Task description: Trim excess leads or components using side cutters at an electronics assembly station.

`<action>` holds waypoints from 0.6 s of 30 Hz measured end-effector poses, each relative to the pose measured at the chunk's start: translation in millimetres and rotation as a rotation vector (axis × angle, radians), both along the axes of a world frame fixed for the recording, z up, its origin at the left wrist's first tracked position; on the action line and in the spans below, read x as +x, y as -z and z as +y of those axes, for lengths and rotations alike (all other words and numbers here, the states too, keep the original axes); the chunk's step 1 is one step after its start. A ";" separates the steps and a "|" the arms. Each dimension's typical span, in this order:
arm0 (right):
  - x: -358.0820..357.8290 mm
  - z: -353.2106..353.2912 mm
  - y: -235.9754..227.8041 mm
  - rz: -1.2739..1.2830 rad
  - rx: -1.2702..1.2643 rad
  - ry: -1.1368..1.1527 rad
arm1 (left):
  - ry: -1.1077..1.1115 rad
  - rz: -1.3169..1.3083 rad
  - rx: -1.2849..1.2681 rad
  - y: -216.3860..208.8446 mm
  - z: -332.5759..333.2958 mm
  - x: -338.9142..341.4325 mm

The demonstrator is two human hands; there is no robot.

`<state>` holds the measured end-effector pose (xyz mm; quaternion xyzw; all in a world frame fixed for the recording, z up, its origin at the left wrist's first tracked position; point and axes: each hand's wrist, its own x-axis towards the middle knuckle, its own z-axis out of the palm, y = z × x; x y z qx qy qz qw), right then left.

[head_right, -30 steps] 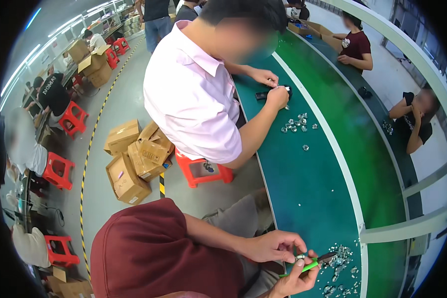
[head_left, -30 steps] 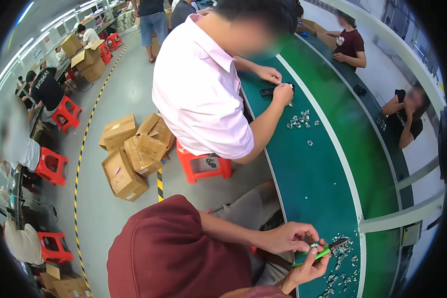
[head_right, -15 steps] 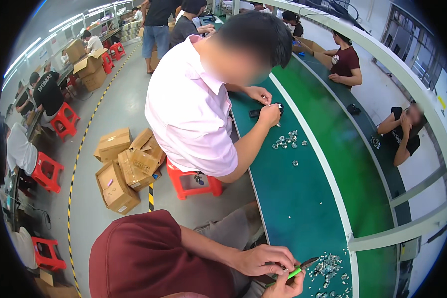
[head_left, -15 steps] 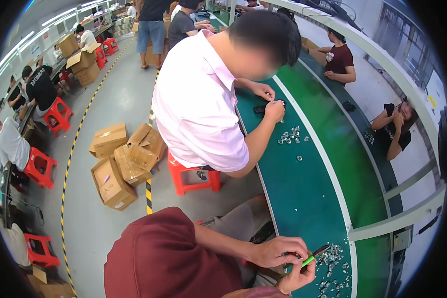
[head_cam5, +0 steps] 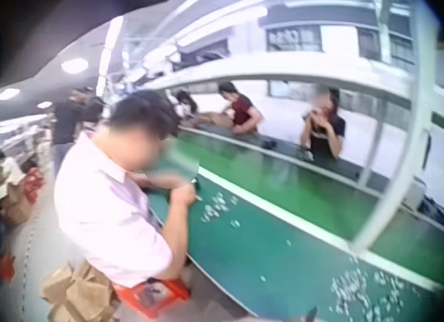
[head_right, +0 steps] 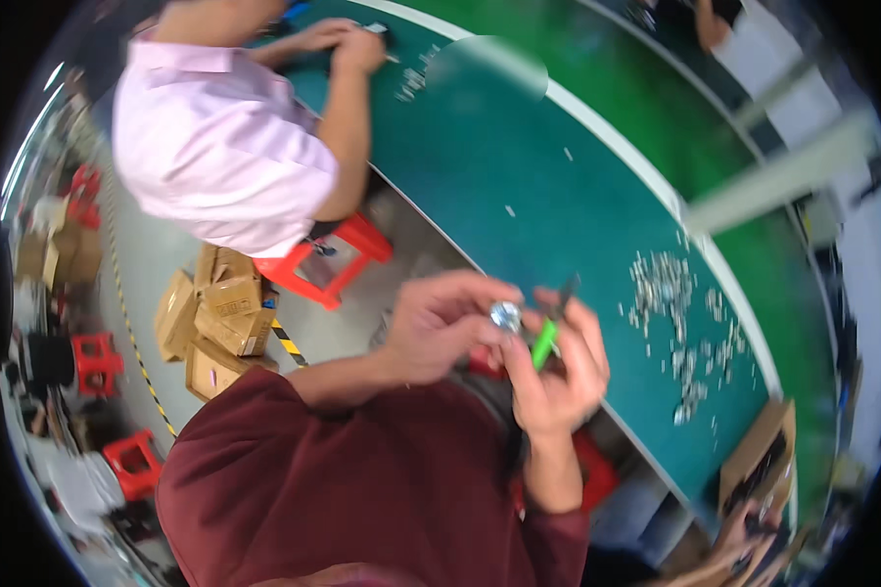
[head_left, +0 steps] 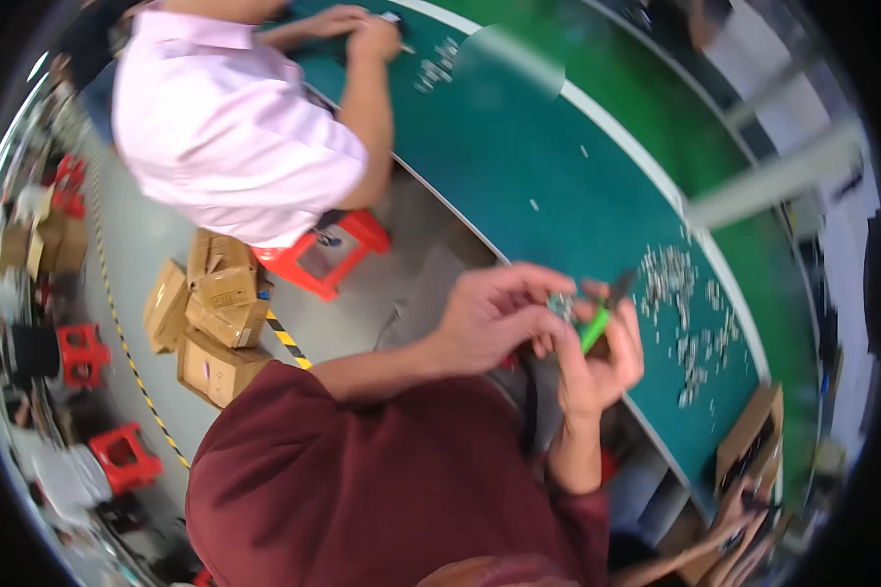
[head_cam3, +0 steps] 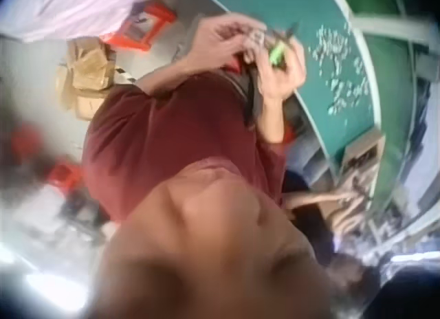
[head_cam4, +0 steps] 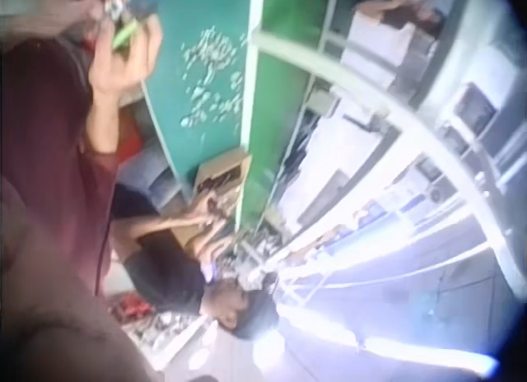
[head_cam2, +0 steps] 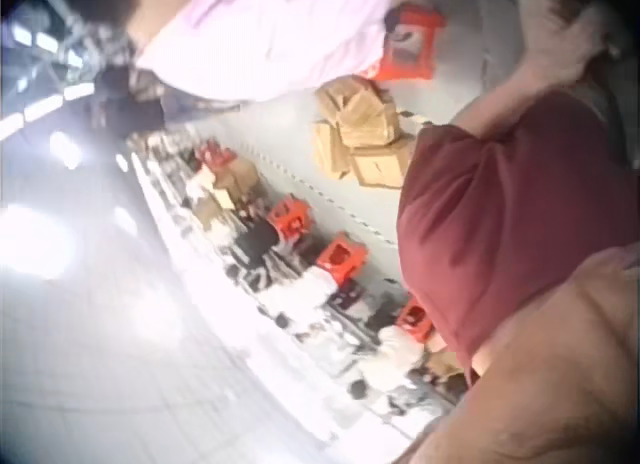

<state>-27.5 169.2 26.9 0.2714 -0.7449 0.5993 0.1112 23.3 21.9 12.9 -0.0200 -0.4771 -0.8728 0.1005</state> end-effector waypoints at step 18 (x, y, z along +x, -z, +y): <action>-15.3 -22.0 -4.4 -0.038 -0.168 -0.297 | -0.119 0.027 0.022 3.7 -10.4 14.5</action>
